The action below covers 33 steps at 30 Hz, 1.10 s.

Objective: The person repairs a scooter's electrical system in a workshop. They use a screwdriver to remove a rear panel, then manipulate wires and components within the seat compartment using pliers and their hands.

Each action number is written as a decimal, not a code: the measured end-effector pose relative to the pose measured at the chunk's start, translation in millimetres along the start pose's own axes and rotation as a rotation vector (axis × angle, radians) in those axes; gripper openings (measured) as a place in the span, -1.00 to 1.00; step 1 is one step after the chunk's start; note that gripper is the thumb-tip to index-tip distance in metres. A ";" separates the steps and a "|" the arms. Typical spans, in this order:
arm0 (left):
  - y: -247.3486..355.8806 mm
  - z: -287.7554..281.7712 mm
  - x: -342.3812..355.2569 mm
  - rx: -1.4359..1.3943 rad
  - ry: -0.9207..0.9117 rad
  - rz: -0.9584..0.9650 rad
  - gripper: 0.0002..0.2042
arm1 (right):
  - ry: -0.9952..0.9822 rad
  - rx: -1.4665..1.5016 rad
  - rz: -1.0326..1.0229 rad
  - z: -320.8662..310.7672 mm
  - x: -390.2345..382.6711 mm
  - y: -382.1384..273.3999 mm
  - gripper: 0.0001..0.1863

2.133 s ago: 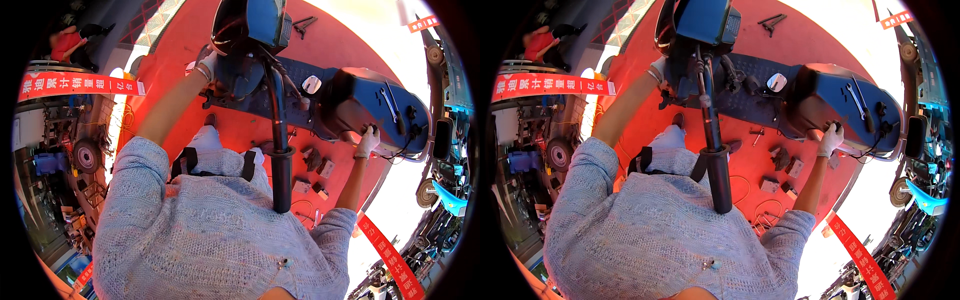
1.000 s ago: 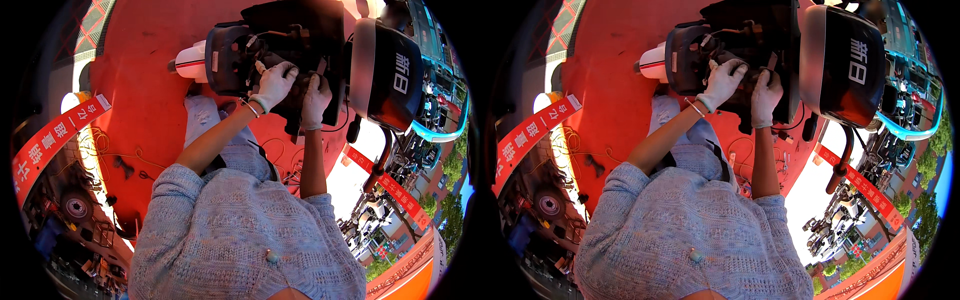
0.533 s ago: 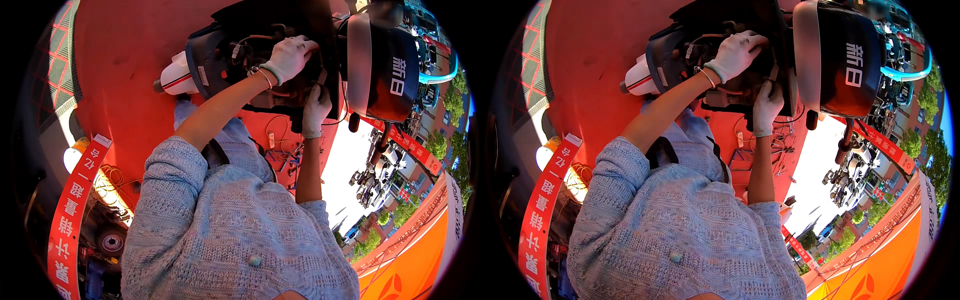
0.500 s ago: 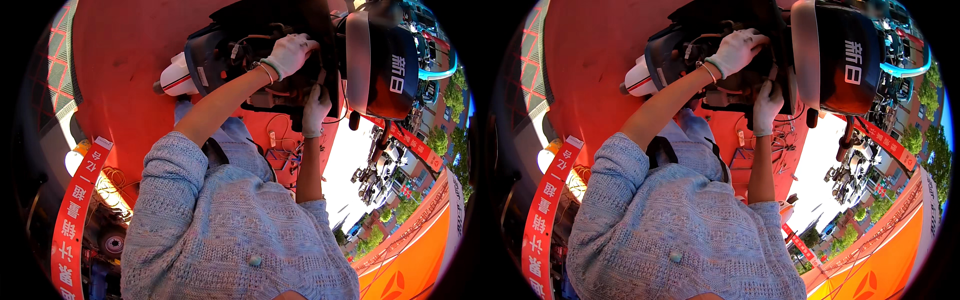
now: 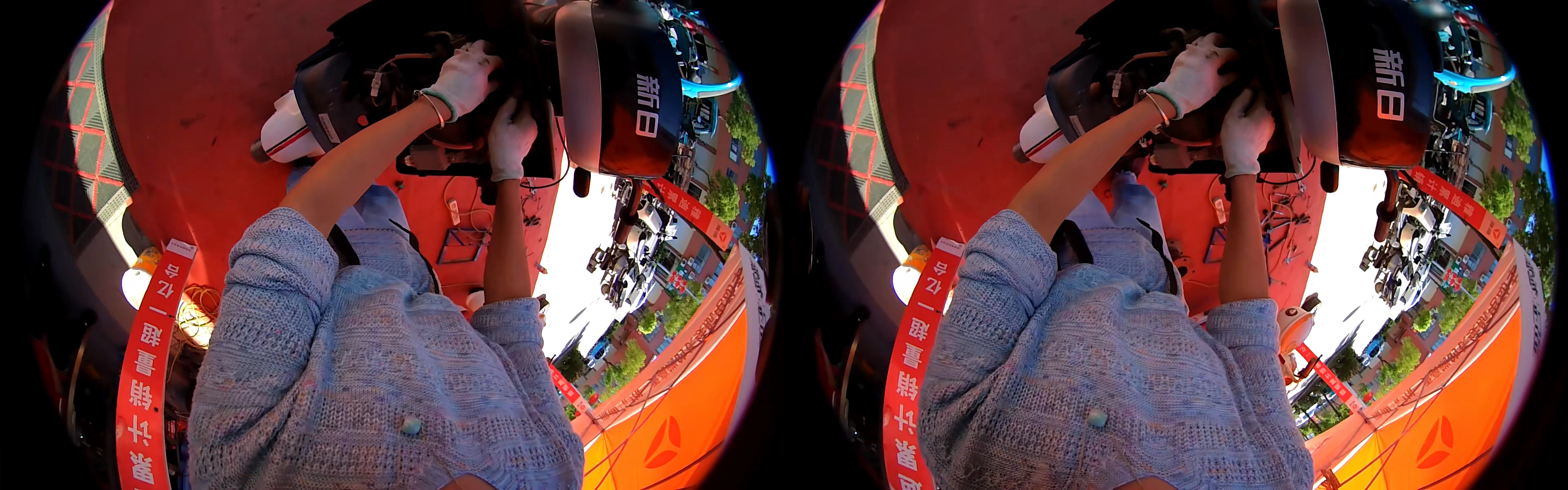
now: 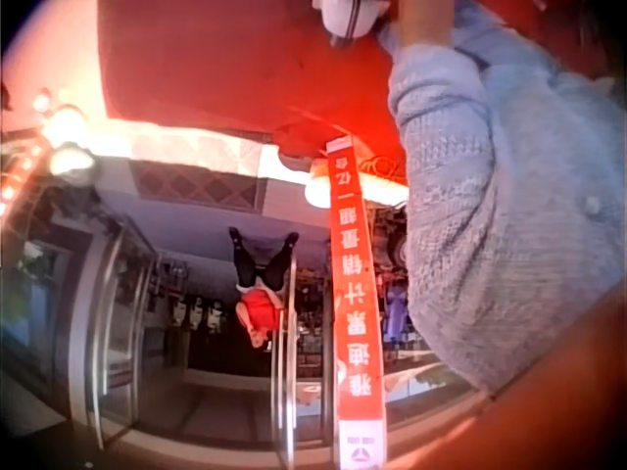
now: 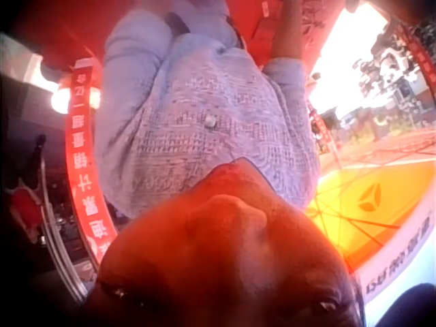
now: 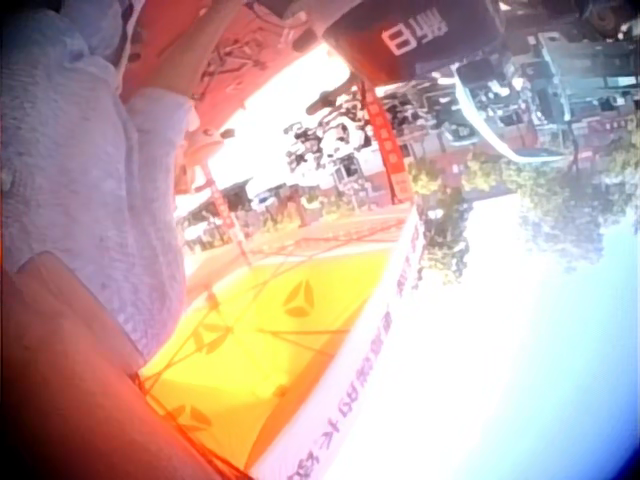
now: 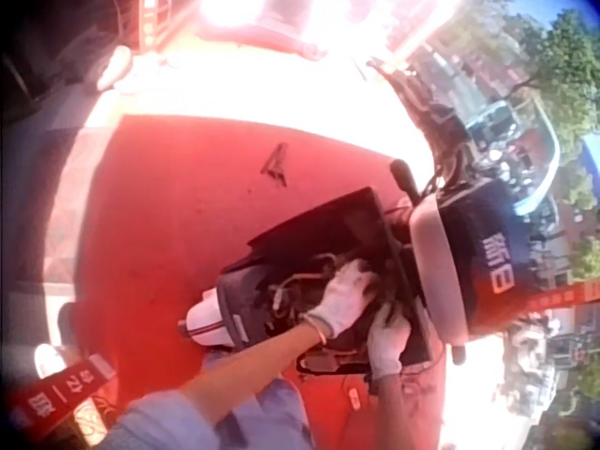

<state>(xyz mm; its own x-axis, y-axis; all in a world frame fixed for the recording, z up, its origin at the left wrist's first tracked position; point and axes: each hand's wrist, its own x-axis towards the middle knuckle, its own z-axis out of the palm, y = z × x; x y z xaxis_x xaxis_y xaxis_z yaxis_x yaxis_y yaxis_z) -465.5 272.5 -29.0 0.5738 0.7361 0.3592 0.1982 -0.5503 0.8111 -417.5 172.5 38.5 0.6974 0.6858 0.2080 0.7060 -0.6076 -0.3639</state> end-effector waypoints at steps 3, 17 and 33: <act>0.8 2.7 -9.5 -0.071 0.023 -0.069 -0.78 | 0.041 -0.087 -0.010 7.6 1.0 4.9 -0.67; 2.0 8.3 -16.3 -0.009 0.163 -0.036 -0.81 | 0.075 -0.174 -0.030 14.0 4.6 10.3 -0.67; -1.4 13.1 -20.5 -0.099 0.223 -0.009 -0.80 | 0.050 -0.187 -0.081 13.5 9.9 18.0 -0.72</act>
<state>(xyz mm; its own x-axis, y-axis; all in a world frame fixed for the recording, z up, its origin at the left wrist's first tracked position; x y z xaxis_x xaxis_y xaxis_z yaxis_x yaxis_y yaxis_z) -467.1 253.0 -43.6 0.3806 0.8155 0.4360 0.1175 -0.5103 0.8519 -399.6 173.7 21.7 0.6394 0.7174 0.2765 0.7673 -0.6183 -0.1701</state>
